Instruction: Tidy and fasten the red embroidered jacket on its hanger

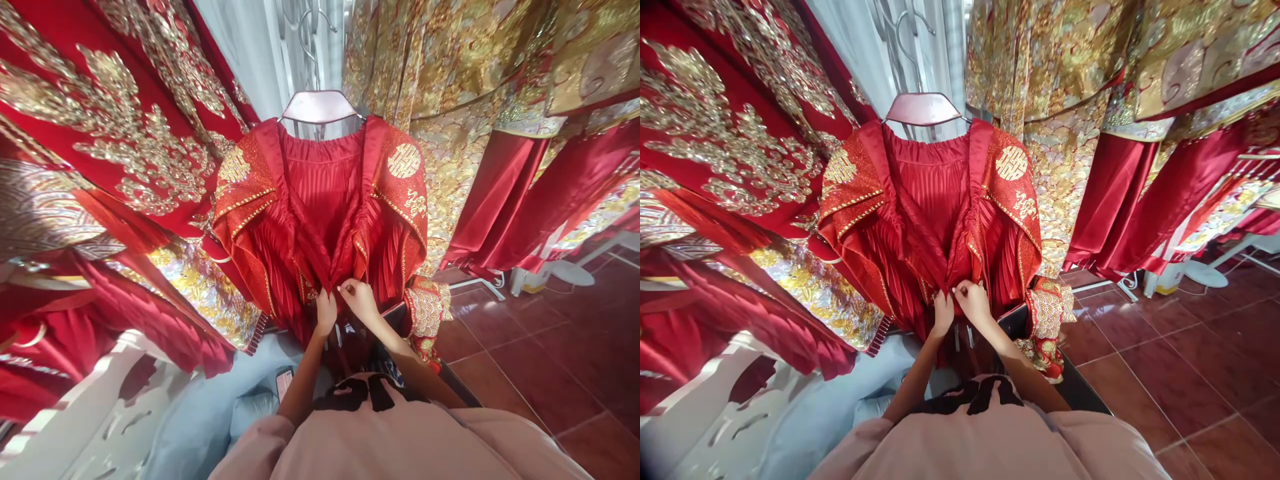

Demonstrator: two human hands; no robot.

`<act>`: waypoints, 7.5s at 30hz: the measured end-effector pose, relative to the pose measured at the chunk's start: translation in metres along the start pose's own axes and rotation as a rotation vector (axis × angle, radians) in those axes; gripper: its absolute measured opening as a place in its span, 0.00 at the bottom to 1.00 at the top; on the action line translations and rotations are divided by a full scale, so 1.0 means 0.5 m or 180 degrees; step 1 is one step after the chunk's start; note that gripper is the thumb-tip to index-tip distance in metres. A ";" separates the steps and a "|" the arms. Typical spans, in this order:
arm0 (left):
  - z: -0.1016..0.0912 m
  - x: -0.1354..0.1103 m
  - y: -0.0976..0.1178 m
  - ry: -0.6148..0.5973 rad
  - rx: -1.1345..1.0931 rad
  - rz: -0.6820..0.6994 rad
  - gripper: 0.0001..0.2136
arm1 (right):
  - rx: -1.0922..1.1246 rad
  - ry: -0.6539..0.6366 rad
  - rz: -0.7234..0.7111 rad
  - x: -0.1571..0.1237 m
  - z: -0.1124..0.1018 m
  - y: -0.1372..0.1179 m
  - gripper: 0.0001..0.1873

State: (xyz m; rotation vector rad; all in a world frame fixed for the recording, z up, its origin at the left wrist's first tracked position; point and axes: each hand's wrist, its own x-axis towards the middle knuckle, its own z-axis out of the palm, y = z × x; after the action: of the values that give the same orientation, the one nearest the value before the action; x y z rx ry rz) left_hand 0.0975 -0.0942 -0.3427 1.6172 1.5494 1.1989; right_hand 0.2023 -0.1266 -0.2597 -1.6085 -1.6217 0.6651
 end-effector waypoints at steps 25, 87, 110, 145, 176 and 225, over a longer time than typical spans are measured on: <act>0.002 -0.030 -0.014 -0.0165 0.0778 -0.0439 0.13 | 0.2963 -0.0766 0.1645 0.021 0.030 -0.057 0.12; -0.115 0.092 0.311 0.0741 -0.0456 0.0854 0.16 | 0.0763 0.0532 -0.0584 0.126 -0.148 -0.112 0.09; -0.156 0.088 0.298 -0.0034 -0.0684 0.1225 0.12 | 0.3964 -0.0219 0.0142 0.108 -0.122 -0.177 0.13; -0.415 0.227 0.494 -0.0155 -0.1994 0.1274 0.11 | 0.2157 0.2135 -0.2350 0.298 -0.342 -0.248 0.23; -0.293 0.297 0.505 -0.0656 -0.0417 0.1731 0.11 | 0.1349 -0.0617 -0.2027 0.298 -0.298 -0.275 0.15; -0.296 0.281 0.466 -0.0459 -0.1709 0.1177 0.16 | 0.2120 -0.0168 -0.1628 0.316 -0.289 -0.268 0.13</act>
State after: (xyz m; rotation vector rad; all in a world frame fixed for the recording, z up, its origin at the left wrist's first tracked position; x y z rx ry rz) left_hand 0.0561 -0.0154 -0.0461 1.6046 0.7599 1.4933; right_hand 0.2470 -0.0011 -0.0450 -0.6723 -1.5337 0.8497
